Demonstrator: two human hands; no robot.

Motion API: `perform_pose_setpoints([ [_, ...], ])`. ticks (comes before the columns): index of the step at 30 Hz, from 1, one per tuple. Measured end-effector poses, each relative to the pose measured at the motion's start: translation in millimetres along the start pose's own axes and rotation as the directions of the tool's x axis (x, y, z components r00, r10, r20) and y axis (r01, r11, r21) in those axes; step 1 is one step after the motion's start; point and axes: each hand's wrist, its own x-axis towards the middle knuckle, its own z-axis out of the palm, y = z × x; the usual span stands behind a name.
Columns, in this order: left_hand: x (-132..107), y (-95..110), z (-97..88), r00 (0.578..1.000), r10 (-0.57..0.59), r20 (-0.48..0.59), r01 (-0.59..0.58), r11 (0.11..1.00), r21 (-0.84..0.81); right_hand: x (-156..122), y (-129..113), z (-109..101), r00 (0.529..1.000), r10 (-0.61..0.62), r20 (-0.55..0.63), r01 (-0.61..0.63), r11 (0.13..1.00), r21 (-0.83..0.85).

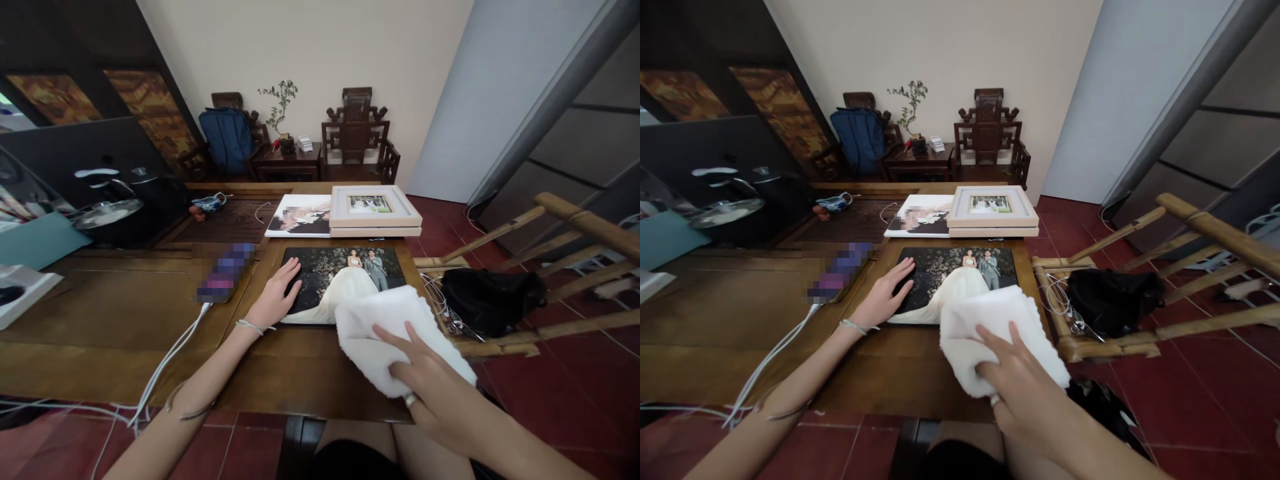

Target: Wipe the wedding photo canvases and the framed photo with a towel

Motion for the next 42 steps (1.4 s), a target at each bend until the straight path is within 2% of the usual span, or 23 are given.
perform_pose_setpoints([
  [3,0,1,-0.6,1.0,0.0,-0.006,0.0,1.0,-0.006,24,14,-8,0.999,-0.011,-0.036,0.011,1.0,-0.008],
  [7,0,2,-2.1,1.0,-0.009,0.008,0.009,1.0,-0.013,82,55,-32,0.991,0.055,-0.123,-0.065,0.994,-0.083],
  [10,0,3,-2.6,1.0,-0.018,0.008,0.018,0.999,-0.03,120,81,-49,0.987,0.055,-0.151,-0.072,0.992,-0.108],
  [13,-1,2,-2.2,1.0,-0.016,0.008,0.017,0.999,-0.046,135,91,-53,0.982,0.056,-0.178,-0.077,0.99,-0.116],
  [15,-1,1,-1.4,1.0,-0.015,0.006,0.015,0.999,-0.042,130,88,-44,0.981,0.049,-0.188,-0.073,0.989,-0.128],
  [17,-1,0,-0.5,1.0,-0.015,0.0,0.015,0.999,-0.036,113,78,-30,0.98,0.023,-0.199,-0.052,0.988,-0.143],
  [20,-1,0,0.9,1.0,-0.015,-0.017,0.015,0.999,-0.035,74,52,-7,0.983,0.009,-0.185,-0.034,0.99,-0.135],
  [22,-1,0,1.6,1.0,-0.016,-0.025,0.015,0.999,-0.037,45,30,3,0.991,0.014,-0.132,-0.028,0.994,-0.108],
  [25,-1,0,2.3,1.0,-0.011,-0.021,0.01,0.999,-0.033,12,1,9,0.999,0.0,-0.035,-0.002,0.998,-0.066],
  [28,-1,0,2.6,1.0,-0.012,-0.021,0.011,1.0,-0.025,5,-11,4,0.999,-0.028,0.041,0.029,0.999,-0.025],
  [31,-1,0,2.7,1.0,-0.01,-0.019,0.01,1.0,-0.013,29,-1,-8,0.998,-0.027,0.054,0.028,1.0,-0.008],
  [34,-2,0,2.5,1.0,-0.004,-0.01,0.004,1.0,0.003,76,23,-23,1.0,-0.023,-0.021,0.022,0.999,-0.041],
  [38,-2,-1,2.2,1.0,0.001,-0.009,-0.001,1.0,0.0,140,51,-37,0.994,0.043,-0.099,-0.054,0.993,-0.105],
  [40,-2,-1,1.9,1.0,-0.001,-0.009,0.001,1.0,-0.009,158,58,-39,0.991,0.06,-0.123,-0.075,0.99,-0.12],
  [42,-2,-1,1.7,1.0,-0.005,-0.007,0.005,1.0,-0.012,161,58,-35,0.989,0.063,-0.137,-0.08,0.989,-0.126],
])
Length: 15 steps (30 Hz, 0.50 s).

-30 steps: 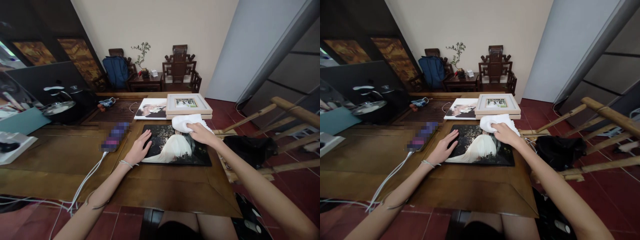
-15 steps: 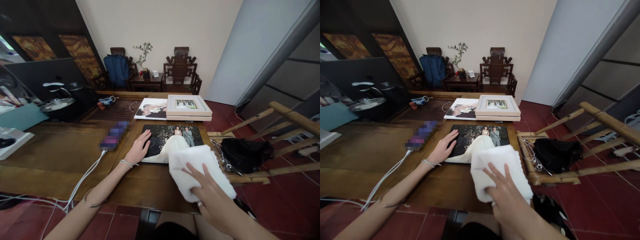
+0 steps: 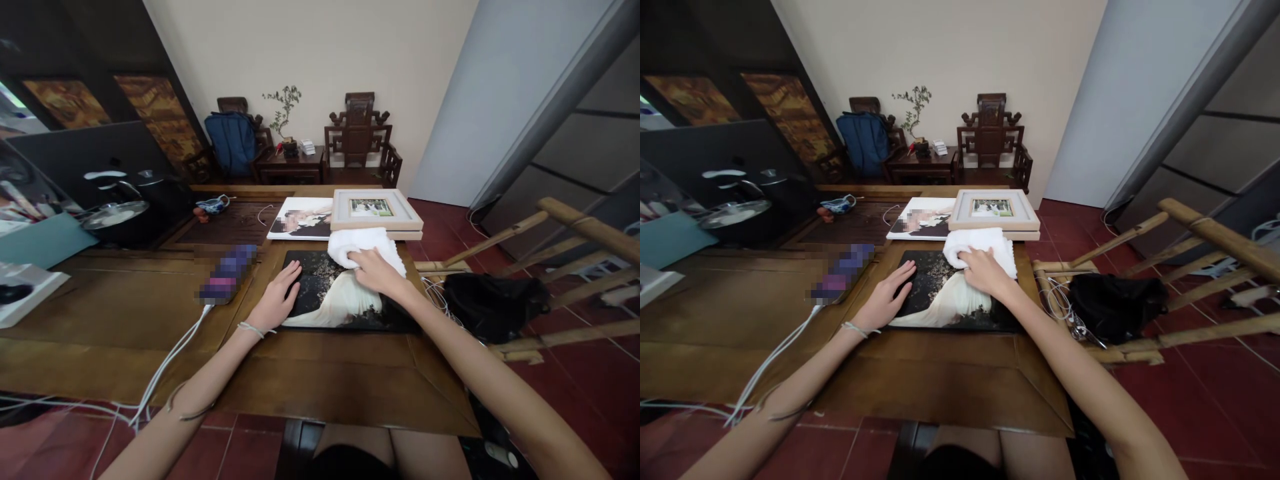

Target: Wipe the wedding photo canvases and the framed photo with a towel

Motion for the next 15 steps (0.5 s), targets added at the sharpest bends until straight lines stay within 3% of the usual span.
perform_pose_setpoints([
  [3,0,1,-0.3,1.0,-0.003,0.001,0.003,1.0,0.005,-24,-15,9,1.0,-0.019,0.018,0.019,1.0,-0.005],
  [10,0,0,1.4,1.0,-0.015,-0.005,0.015,1.0,-0.01,-131,-78,25,0.985,-0.108,0.137,0.096,0.991,0.095],
  [12,-1,-1,2.4,1.0,-0.008,-0.009,0.008,1.0,-0.018,-142,-86,26,0.977,-0.135,0.163,0.116,0.986,0.122],
  [15,0,-2,3.5,1.0,0.001,-0.019,-0.001,1.0,-0.017,-127,-82,22,0.976,-0.143,0.162,0.123,0.984,0.128],
])
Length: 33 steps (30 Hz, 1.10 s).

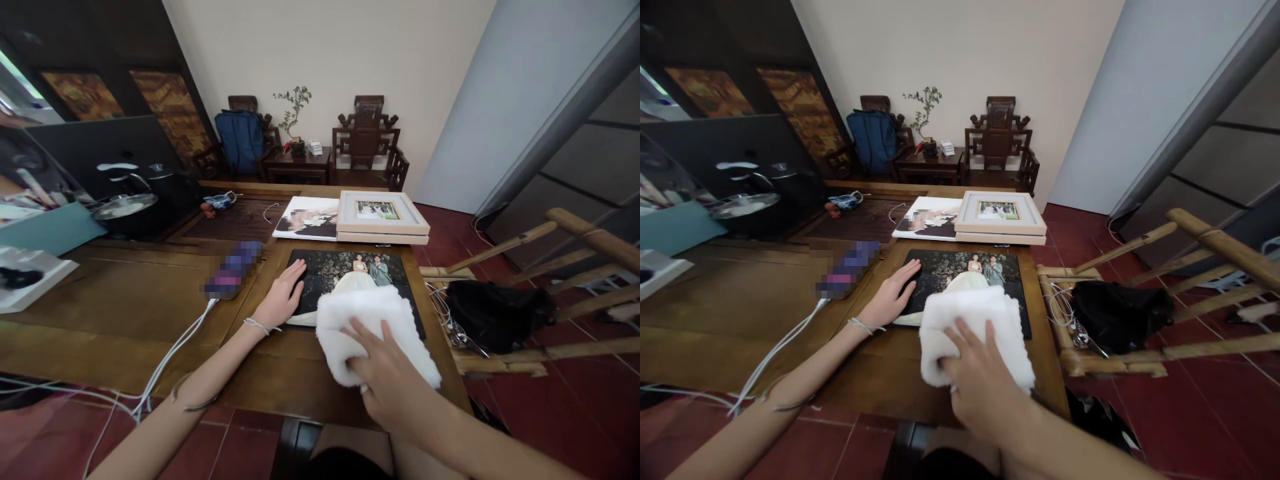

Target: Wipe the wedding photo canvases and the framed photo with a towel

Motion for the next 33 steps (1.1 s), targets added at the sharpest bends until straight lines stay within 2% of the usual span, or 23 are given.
perform_pose_setpoints([
  [3,2,-1,0.5,1.0,0.009,-0.008,-0.009,1.0,0.012,37,24,-18,0.998,0.032,-0.047,-0.034,0.998,-0.052],
  [7,5,-3,0.4,1.0,0.022,0.003,-0.022,1.0,0.021,92,63,-47,0.985,0.128,-0.115,-0.141,0.984,-0.107],
  [10,6,-3,-0.2,1.0,0.022,0.013,-0.022,1.0,0.016,117,81,-61,0.977,0.157,-0.143,-0.173,0.979,-0.109],
  [12,7,-3,-0.6,1.0,0.018,0.015,-0.018,1.0,0.013,119,81,-64,0.979,0.149,-0.136,-0.164,0.981,-0.106],
  [14,7,-3,-0.9,1.0,0.014,0.017,-0.014,1.0,0.012,108,72,-59,0.985,0.134,-0.11,-0.145,0.984,-0.1],
  [21,6,-2,-1.2,1.0,0.007,0.013,-0.007,1.0,0.01,22,3,-16,0.999,-0.032,0.012,0.032,0.999,-0.031],
  [24,7,-1,-1.7,1.0,0.003,0.013,-0.003,1.0,-0.001,10,-7,-11,0.996,-0.074,0.049,0.075,0.997,-0.006],
  [27,7,0,-2.2,1.0,0.002,0.021,-0.002,1.0,0.002,29,5,-17,0.998,-0.067,0.007,0.067,0.997,-0.026],
  [33,6,-1,-2.0,1.0,-0.005,0.019,0.005,1.0,0.013,110,51,-45,0.991,0.084,-0.103,-0.093,0.992,-0.087],
])
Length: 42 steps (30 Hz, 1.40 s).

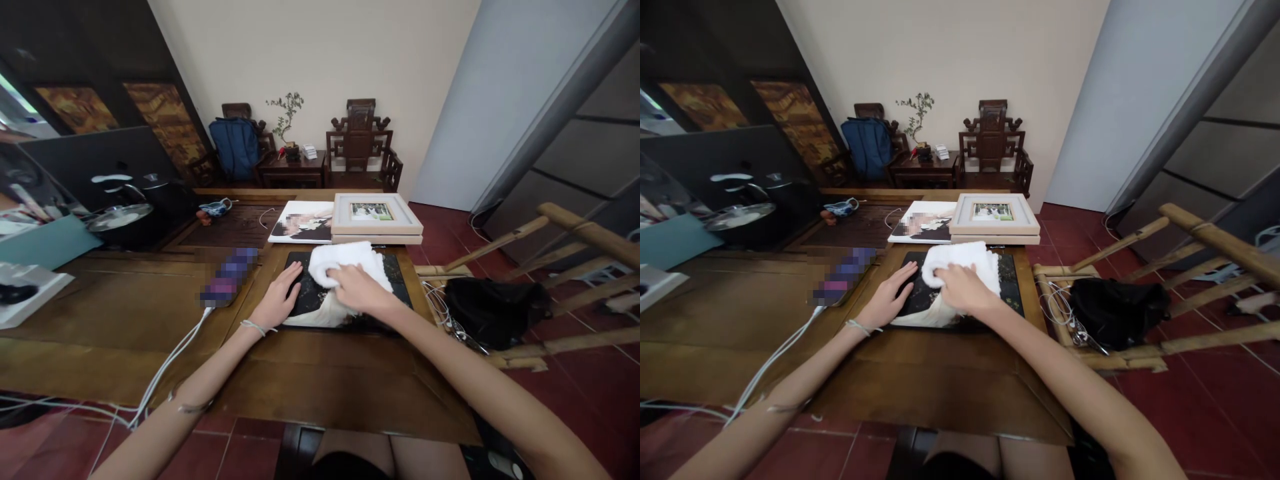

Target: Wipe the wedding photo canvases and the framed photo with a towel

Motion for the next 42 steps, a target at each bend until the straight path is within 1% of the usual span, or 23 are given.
perform_pose_setpoints([
  [3,0,0,0.0,1.0,0.005,-0.001,-0.005,1.0,-0.018,31,11,-6,0.999,0.049,-0.023,-0.049,0.999,-0.018],
  [5,0,0,0.2,1.0,0.007,-0.005,-0.007,1.0,-0.029,36,10,-5,0.998,0.054,-0.031,-0.055,0.998,-0.021],
  [6,0,-1,0.4,1.0,0.007,-0.006,-0.007,1.0,-0.031,33,7,-3,0.998,0.055,-0.035,-0.056,0.998,-0.023],
  [8,0,-1,1.0,1.0,0.007,-0.005,-0.007,1.0,-0.027,17,-4,5,0.999,0.038,-0.037,-0.039,0.999,-0.03],
  [11,0,-2,1.7,1.0,0.002,0.0,-0.002,1.0,-0.026,-25,-27,19,0.998,-0.062,-0.03,0.061,0.998,-0.035],
  [13,0,-2,1.6,1.0,-0.001,-0.003,0.001,1.0,-0.031,-55,-43,27,0.99,-0.138,0.014,0.138,0.99,-0.019],
  [15,-1,-1,1.1,1.0,0.0,-0.008,-0.001,0.999,-0.038,-81,-56,31,0.977,-0.194,0.087,0.193,0.981,0.017],
  [17,-1,0,0.3,1.0,0.004,-0.01,-0.004,0.999,-0.04,-97,-64,33,0.962,-0.23,0.146,0.224,0.973,0.058],
  [19,-1,0,-0.4,1.0,0.003,-0.005,-0.004,0.999,-0.035,-102,-64,31,0.955,-0.247,0.165,0.235,0.968,0.093],
  [21,-1,0,-0.6,1.0,-0.002,0.0,0.002,1.0,-0.028,-95,-57,26,0.965,-0.224,0.137,0.21,0.971,0.111],
  [23,-1,-1,0.0,1.0,-0.006,0.003,0.006,1.0,-0.03,-78,-43,20,0.979,-0.183,0.086,0.174,0.979,0.104],
  [26,-1,-2,1.5,1.0,0.0,0.0,0.0,0.999,-0.04,-41,-18,12,0.995,-0.097,0.035,0.096,0.994,0.052],
  [28,-1,-2,1.6,1.0,-0.004,-0.004,0.004,0.999,-0.048,-14,-5,11,0.999,-0.044,0.01,0.044,0.999,-0.007],
  [30,-1,1,0.0,1.0,-0.025,-0.008,0.024,0.997,-0.074,7,-1,14,1.0,-0.007,-0.023,0.006,0.997,-0.079],
  [32,-1,4,-3.2,0.998,-0.056,-0.035,0.051,0.989,-0.136,20,-7,21,0.999,0.003,-0.046,-0.009,0.99,-0.142],
  [34,-1,6,-7.2,0.99,-0.1,-0.102,0.075,0.971,-0.228,22,-21,29,0.999,-0.045,-0.018,0.041,0.984,-0.173],
  [36,0,6,-10.4,0.971,-0.159,-0.176,0.095,0.94,-0.326,14,-36,37,0.988,-0.152,0.004,0.15,0.972,-0.179],
  [38,0,3,-12.2,0.952,-0.209,-0.225,0.104,0.909,-0.404,-2,-50,40,0.955,-0.296,0.013,0.294,0.942,-0.161],
  [40,-1,1,-12.7,0.945,-0.228,-0.233,0.109,0.894,-0.436,-22,-58,38,0.905,-0.424,0.035,0.425,0.897,-0.118],
  [41,-1,0,-12.6,0.948,-0.223,-0.226,0.109,0.897,-0.428,-32,-59,34,0.883,-0.466,0.058,0.469,0.879,-0.085],
  [42,-1,1,-12.4,0.955,-0.209,-0.212,0.11,0.91,-0.401,-42,-58,30,0.871,-0.485,0.085,0.489,0.871,-0.049],
])
